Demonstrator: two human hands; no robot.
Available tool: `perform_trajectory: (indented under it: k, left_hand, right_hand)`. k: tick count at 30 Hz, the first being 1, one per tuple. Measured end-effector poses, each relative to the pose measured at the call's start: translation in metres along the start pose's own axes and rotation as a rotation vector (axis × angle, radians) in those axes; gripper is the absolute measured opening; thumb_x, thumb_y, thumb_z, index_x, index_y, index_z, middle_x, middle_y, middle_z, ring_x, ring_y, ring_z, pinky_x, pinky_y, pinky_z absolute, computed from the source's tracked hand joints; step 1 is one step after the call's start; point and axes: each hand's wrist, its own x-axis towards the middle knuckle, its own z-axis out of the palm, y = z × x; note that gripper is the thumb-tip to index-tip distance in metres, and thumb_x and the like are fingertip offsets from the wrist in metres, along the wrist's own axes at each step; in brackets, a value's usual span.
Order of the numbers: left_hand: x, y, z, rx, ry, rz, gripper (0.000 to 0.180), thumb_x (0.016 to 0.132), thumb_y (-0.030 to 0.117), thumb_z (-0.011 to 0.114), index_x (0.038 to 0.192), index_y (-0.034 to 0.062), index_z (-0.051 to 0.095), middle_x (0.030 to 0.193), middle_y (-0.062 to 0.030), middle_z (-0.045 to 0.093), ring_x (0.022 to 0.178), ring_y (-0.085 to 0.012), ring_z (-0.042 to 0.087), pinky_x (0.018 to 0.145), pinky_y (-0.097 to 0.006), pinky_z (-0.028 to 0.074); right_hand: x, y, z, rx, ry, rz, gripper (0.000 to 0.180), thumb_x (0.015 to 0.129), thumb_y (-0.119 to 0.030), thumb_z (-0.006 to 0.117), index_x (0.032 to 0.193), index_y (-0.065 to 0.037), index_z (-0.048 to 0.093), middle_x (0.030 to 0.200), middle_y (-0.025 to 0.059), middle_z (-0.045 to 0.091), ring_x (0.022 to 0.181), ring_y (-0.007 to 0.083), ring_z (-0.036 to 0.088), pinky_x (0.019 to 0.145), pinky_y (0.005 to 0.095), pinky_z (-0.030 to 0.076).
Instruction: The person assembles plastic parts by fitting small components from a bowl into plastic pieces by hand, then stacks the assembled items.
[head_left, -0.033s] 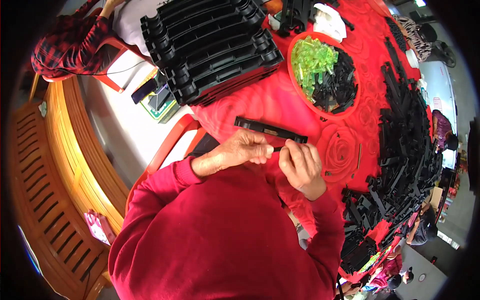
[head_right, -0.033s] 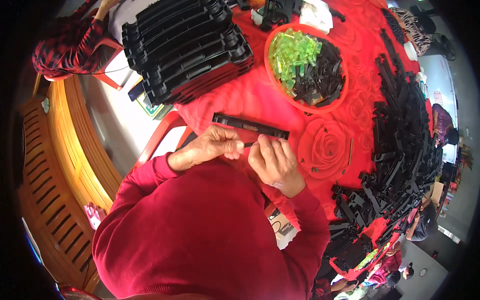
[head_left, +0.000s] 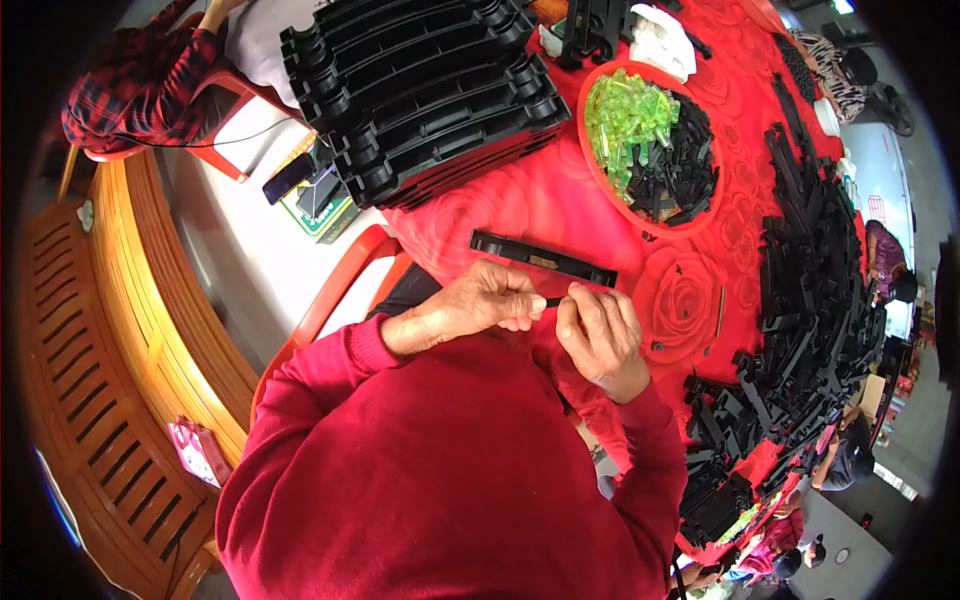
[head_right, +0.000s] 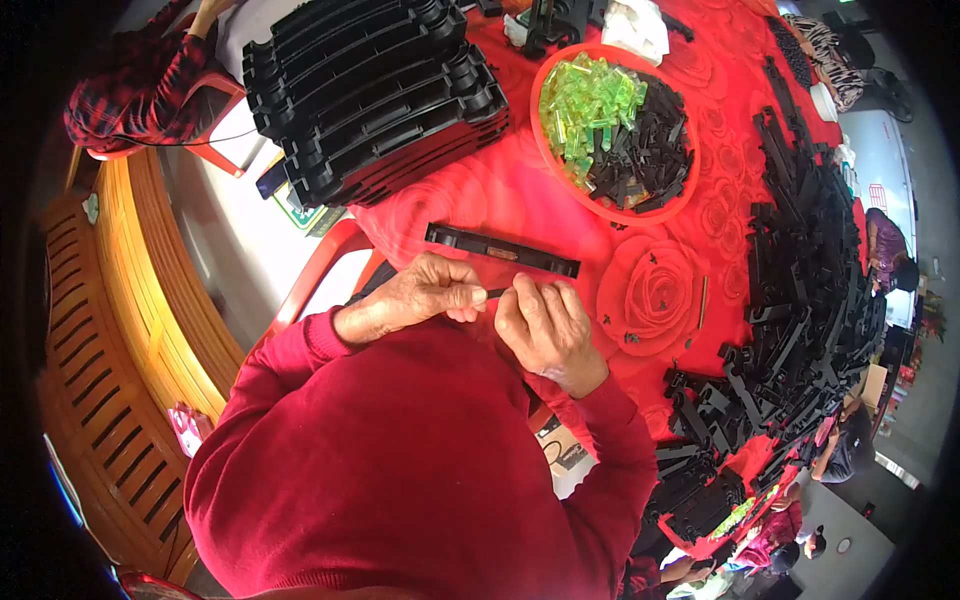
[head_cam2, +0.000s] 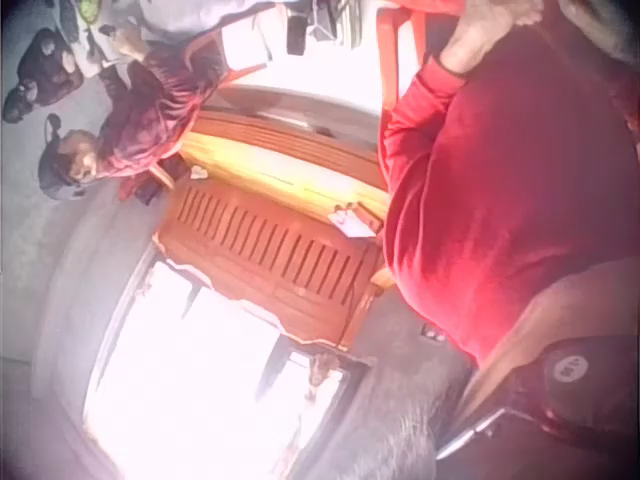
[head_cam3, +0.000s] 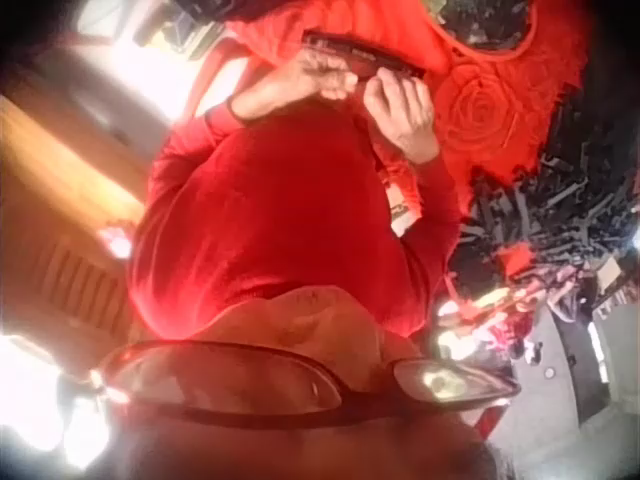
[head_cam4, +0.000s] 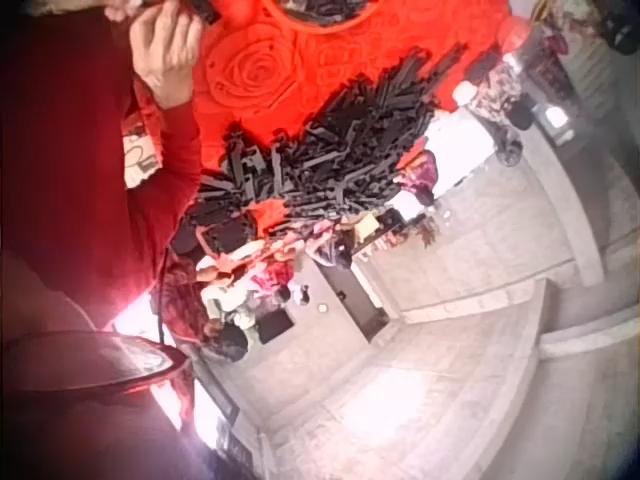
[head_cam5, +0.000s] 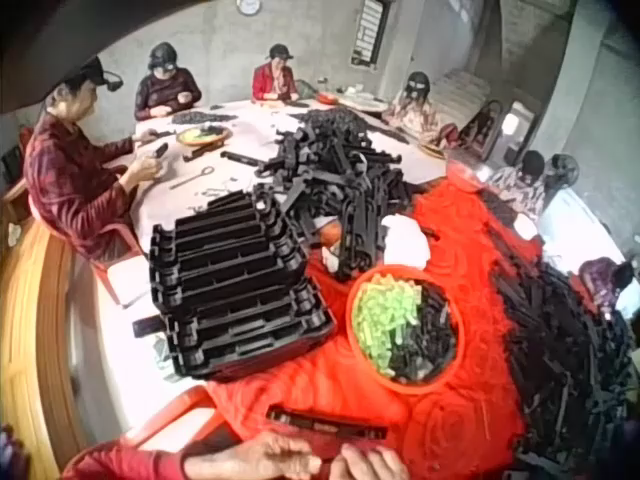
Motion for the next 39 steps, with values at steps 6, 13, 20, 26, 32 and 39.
perform_trajectory:
  k: [6, 13, 20, 26, 32, 39]
  left_hand:
    - [-0.002, -0.015, -0.009, 0.047, 0.029, 0.063, 0.019, 0.089, 0.018, 0.064, 0.081, 0.0010, 0.064, 0.070, 0.0002, 0.059, 0.065, -0.0070, 0.054, 0.058, -0.024, 0.044]
    - [-0.007, -0.010, -0.001, 0.642, 0.102, 0.342, 0.012, 0.085, 0.010, 0.065, 0.083, -0.0001, 0.060, 0.072, -0.0098, 0.059, 0.067, -0.0233, 0.059, 0.062, -0.034, 0.046]
    - [0.000, -0.018, -0.001, 0.844, 0.198, 0.547, 0.017, 0.081, 0.017, 0.069, 0.083, 0.0027, 0.060, 0.079, -0.0112, 0.058, 0.075, -0.0289, 0.058, 0.065, -0.040, 0.046]
    - [0.000, -0.014, -0.023, 1.396, 0.582, 0.760, 0.033, 0.066, 0.011, 0.075, 0.095, 0.0019, 0.063, 0.109, -0.0131, 0.054, 0.100, -0.0304, 0.053, 0.082, -0.042, 0.045]
    - [0.006, -0.022, -0.034, 1.363, 0.507, 0.751, 0.031, 0.067, 0.005, 0.073, 0.097, 0.0022, 0.063, 0.111, -0.0137, 0.054, 0.104, -0.0318, 0.052, 0.087, -0.043, 0.045]
    - [0.009, -0.038, -0.041, 1.366, 0.438, 0.720, 0.028, 0.074, 0.008, 0.061, 0.101, 0.0038, 0.063, 0.109, -0.0140, 0.053, 0.107, -0.0309, 0.050, 0.083, -0.043, 0.045]
  right_hand:
    - [-0.010, -0.024, 0.009, 0.715, 0.130, 0.783, 0.018, 0.076, 0.003, 0.069, 0.090, -0.002, 0.060, 0.088, 0.0049, 0.058, 0.063, 0.0154, 0.054, 0.061, 0.0266, 0.045]
    - [-0.025, -0.031, 0.007, 1.270, -0.005, 1.226, 0.007, 0.086, -0.002, 0.065, 0.084, -0.001, 0.059, 0.071, -0.0043, 0.055, 0.063, 0.0008, 0.045, 0.056, 0.0170, 0.036]
    - [-0.019, -0.017, 0.007, 0.978, -0.047, 1.146, 0.009, 0.078, -0.003, 0.070, 0.078, -0.002, 0.061, 0.075, 0.0012, 0.056, 0.067, 0.0081, 0.049, 0.061, 0.0228, 0.040]
    - [-0.002, 0.011, 0.025, 0.505, 0.028, 1.015, 0.010, 0.070, -0.003, 0.071, 0.075, -0.006, 0.063, 0.099, 0.0062, 0.059, 0.097, 0.0246, 0.049, 0.085, 0.0357, 0.040]
    - [-0.007, 0.006, 0.049, 0.492, -0.018, 0.992, 0.009, 0.070, -0.003, 0.071, 0.074, -0.007, 0.064, 0.105, 0.0059, 0.060, 0.102, 0.0256, 0.048, 0.089, 0.0397, 0.036]
    - [-0.005, 0.010, 0.054, 0.540, -0.057, 0.983, 0.009, 0.068, -0.003, 0.071, 0.071, -0.007, 0.064, 0.099, 0.0052, 0.062, 0.100, 0.0253, 0.050, 0.089, 0.0397, 0.036]
